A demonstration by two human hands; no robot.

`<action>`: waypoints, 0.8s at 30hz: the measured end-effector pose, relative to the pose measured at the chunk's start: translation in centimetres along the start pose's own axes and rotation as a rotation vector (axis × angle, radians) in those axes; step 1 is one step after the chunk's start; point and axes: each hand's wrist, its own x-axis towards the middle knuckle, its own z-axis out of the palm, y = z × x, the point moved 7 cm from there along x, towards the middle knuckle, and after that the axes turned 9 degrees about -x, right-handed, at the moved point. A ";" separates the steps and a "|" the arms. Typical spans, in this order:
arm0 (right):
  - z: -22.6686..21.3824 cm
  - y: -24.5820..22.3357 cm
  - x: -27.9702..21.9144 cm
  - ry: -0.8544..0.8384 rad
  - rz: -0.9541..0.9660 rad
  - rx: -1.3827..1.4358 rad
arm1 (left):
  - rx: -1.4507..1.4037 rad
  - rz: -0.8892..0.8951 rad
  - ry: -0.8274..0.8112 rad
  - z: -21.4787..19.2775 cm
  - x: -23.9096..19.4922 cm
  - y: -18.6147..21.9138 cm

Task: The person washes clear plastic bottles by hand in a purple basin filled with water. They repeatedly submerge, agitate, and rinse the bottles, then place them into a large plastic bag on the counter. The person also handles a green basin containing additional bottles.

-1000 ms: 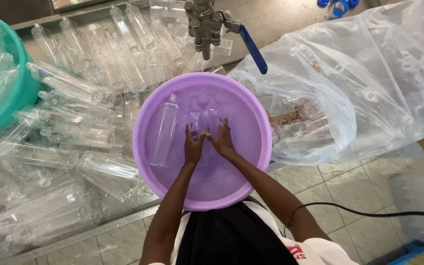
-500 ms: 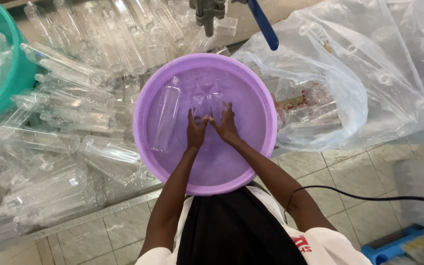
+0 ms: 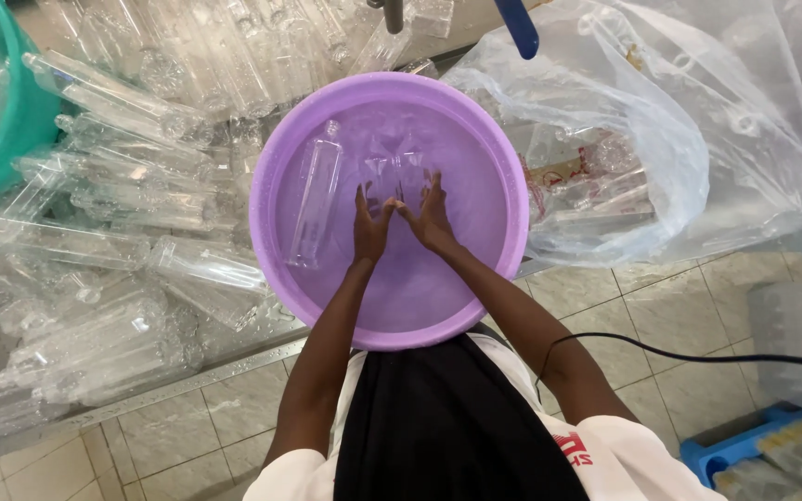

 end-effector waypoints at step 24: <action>-0.6 0.5 -0.3 -0.103 0.087 0.075 | 0.019 -0.111 -0.021 -0.5 -0.6 2.4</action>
